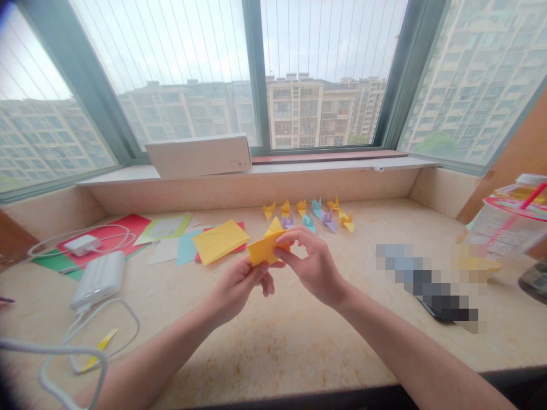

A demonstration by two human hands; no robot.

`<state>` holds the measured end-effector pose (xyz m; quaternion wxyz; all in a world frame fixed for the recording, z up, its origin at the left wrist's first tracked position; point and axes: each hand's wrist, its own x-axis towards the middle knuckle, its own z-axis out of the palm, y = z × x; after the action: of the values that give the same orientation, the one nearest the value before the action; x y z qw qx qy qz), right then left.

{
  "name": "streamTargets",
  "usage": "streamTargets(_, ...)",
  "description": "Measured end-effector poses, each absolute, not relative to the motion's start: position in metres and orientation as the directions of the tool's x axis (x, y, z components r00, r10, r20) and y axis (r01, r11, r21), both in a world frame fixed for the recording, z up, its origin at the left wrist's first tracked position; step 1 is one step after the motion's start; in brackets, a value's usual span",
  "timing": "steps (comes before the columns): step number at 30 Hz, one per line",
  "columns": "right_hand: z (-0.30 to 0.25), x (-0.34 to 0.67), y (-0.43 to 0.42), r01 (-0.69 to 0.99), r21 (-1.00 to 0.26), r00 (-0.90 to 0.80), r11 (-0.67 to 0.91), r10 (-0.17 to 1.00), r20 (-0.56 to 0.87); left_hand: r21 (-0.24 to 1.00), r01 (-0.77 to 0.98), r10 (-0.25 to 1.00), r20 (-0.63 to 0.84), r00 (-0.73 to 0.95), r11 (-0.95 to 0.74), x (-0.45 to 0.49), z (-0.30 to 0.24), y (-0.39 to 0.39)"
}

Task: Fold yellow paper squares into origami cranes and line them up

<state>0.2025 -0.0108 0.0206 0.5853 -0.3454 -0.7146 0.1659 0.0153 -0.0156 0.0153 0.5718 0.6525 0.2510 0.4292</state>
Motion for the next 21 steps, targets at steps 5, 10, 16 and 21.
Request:
streamTargets(5, 0.013, 0.200, -0.008, 0.235, -0.704, 0.011, 0.670, 0.723, 0.691, 0.970, -0.168, 0.817, 0.240, 0.525, -0.177, 0.015, 0.016, -0.017)
streamTargets(10, 0.014, 0.200, -0.006, 0.183, -0.732, 0.034, 0.656, 0.741, 0.671, 0.976, -0.036, 0.867, 0.208, 0.453, -0.215, 0.016, 0.009, -0.016)
streamTargets(16, 0.018, 0.204, -0.004, 0.186, -0.812, -0.021, 0.554, 0.828, 0.560, 0.958, 0.043, 0.908, 0.254, 0.332, -0.284, 0.017, 0.003, -0.016)
streamTargets(21, 0.020, 0.204, -0.004, 0.166, -0.825, -0.025, 0.540, 0.839, 0.543, 0.958, 0.004, 0.908, 0.271, 0.320, -0.288, 0.016, 0.002, -0.015)
